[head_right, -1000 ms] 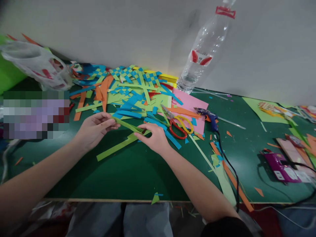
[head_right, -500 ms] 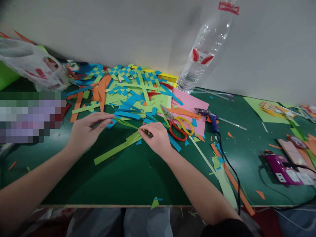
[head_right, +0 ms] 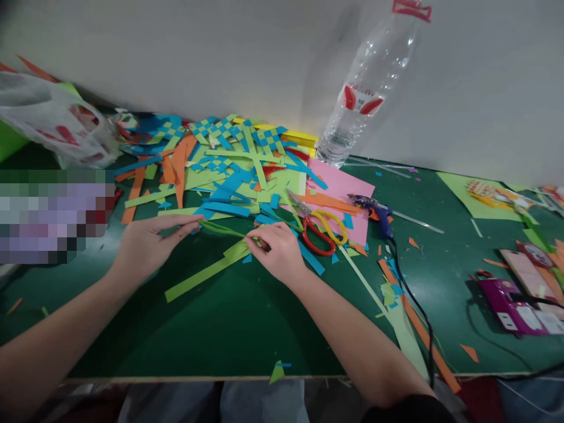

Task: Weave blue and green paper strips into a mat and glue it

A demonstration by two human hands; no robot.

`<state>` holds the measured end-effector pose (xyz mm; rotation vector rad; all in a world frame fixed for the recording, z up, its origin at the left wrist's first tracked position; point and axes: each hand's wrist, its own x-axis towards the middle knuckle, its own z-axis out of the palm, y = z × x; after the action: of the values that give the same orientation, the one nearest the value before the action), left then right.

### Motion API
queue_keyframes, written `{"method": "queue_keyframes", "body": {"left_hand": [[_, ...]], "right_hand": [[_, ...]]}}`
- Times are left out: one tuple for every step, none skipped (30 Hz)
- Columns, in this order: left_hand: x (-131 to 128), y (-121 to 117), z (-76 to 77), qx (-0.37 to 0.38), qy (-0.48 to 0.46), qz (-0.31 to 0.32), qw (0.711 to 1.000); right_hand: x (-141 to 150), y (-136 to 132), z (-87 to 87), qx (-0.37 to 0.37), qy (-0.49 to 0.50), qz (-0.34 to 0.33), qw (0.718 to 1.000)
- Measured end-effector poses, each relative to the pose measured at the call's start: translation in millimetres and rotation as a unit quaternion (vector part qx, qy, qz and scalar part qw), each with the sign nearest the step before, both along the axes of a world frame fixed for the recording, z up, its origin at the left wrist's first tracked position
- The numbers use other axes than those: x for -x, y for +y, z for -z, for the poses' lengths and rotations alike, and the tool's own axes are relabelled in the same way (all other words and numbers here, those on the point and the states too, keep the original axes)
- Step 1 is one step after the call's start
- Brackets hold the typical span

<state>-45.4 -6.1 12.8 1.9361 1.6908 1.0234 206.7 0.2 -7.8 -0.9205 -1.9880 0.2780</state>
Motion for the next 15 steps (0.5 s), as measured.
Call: {"method": "queue_keyframes", "body": {"left_hand": [[0.0, -0.2, 0.2, 0.001, 0.002, 0.003, 1.000], [-0.2, -0.3, 0.4, 0.001, 0.002, 0.006, 1.000], [-0.5, -0.4, 0.5, -0.001, 0.001, 0.010, 1.000], [-1.1, -0.3, 0.5, -0.003, 0.000, 0.014, 1.000], [-1.7, -0.2, 0.2, -0.005, -0.001, 0.017, 1.000], [-2.4, -0.1, -0.2, -0.006, -0.002, 0.019, 1.000], [-3.0, -0.1, -0.7, -0.006, -0.002, 0.023, 1.000], [-3.6, 0.0, -1.3, -0.007, -0.001, 0.028, 1.000], [-4.1, 0.0, -1.8, -0.009, 0.001, 0.034, 0.999], [-4.5, 0.0, -2.3, -0.011, 0.002, 0.040, 0.999], [-4.7, 0.0, -2.7, -0.013, 0.004, 0.046, 0.999], [-4.8, 0.1, -2.9, -0.014, 0.005, 0.051, 0.999], [-4.6, 0.3, -3.0, -0.015, 0.006, 0.054, 0.998], [-4.2, 0.7, -2.8, -0.015, 0.007, 0.056, 0.998], [-3.7, 1.2, -2.4, -0.014, 0.007, 0.056, 0.998]], "right_hand": [[0.2, 0.0, 0.0, -0.004, -0.001, -0.001, 1.000], [0.3, 0.0, 0.0, -0.005, -0.002, -0.001, 1.000], [0.5, -0.1, 0.0, -0.006, -0.005, 0.000, 1.000], [0.6, -0.2, -0.1, -0.004, -0.007, 0.001, 1.000], [0.8, -0.2, -0.2, -0.002, -0.010, 0.003, 1.000], [0.8, -0.3, -0.2, -0.001, -0.012, 0.003, 1.000], [0.8, -0.2, -0.2, -0.001, -0.014, 0.002, 1.000], [0.8, -0.2, -0.1, -0.003, -0.014, 0.000, 1.000], [0.8, -0.1, 0.1, -0.006, -0.015, -0.002, 1.000], [0.7, 0.0, 0.4, -0.008, -0.017, -0.003, 1.000], [0.6, 0.2, 0.9, -0.009, -0.020, -0.003, 1.000], [0.4, 0.3, 1.4, -0.008, -0.026, -0.002, 1.000], [0.1, 0.4, 1.9, -0.006, -0.034, 0.000, 0.999], [-0.2, 0.4, 2.2, -0.005, -0.042, 0.002, 0.999], [-0.6, 0.4, 2.2, -0.007, -0.049, 0.002, 0.999]]}}
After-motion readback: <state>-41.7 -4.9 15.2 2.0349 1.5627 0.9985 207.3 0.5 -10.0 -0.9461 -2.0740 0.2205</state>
